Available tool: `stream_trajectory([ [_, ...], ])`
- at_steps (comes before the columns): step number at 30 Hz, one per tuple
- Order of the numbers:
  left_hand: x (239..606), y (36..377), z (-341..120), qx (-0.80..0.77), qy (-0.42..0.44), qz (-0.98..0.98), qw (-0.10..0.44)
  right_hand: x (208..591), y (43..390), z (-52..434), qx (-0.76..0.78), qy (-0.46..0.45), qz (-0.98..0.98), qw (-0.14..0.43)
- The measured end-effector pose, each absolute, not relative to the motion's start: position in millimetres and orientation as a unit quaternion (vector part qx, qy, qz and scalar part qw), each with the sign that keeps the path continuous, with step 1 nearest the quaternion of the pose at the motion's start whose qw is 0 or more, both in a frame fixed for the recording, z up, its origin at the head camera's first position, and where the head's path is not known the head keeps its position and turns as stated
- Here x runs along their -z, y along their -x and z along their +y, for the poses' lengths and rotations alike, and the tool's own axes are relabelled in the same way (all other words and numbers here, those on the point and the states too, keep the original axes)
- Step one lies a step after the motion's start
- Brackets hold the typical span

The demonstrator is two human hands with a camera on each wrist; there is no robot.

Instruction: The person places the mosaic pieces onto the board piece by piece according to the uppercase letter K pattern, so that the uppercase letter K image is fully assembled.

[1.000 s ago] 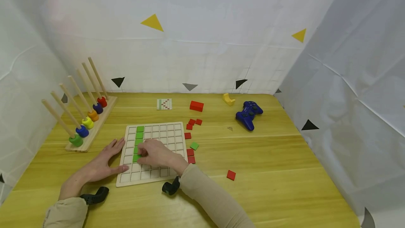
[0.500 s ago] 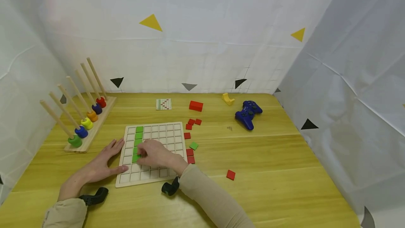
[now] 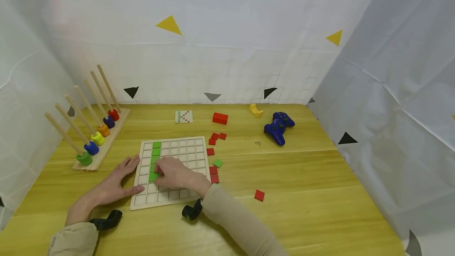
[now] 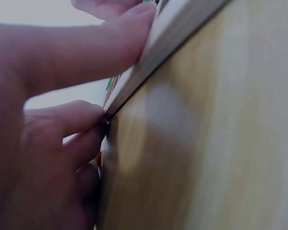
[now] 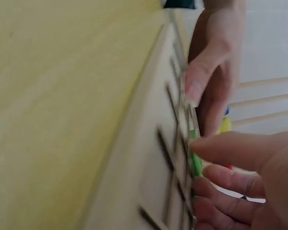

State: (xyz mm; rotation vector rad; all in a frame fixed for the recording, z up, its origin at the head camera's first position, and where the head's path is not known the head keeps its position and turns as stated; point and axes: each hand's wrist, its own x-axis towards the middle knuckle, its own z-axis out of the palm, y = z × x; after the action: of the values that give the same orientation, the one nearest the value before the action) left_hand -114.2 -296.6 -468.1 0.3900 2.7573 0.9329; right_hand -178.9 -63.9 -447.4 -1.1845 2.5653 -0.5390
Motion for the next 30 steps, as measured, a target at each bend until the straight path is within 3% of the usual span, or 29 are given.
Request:
stream_trajectory([
  [7, 469.5, 115.0, -296.2, -0.308, -0.125, 0.937, 0.106, 427.4, 185.0, -39.3, 0.224, 0.423, 0.862, 0.164],
  [15, 469.0, 115.2, -295.6, -0.312, -0.127, 0.936, 0.104, 411.0, 200.6, 12.5, 0.242, 0.426, 0.858, 0.152],
  [30, 468.2, 114.9, -295.2, -0.313, -0.131, 0.935, 0.103, 413.2, 225.6, 96.8, 0.328, 0.370, 0.853, 0.165],
])
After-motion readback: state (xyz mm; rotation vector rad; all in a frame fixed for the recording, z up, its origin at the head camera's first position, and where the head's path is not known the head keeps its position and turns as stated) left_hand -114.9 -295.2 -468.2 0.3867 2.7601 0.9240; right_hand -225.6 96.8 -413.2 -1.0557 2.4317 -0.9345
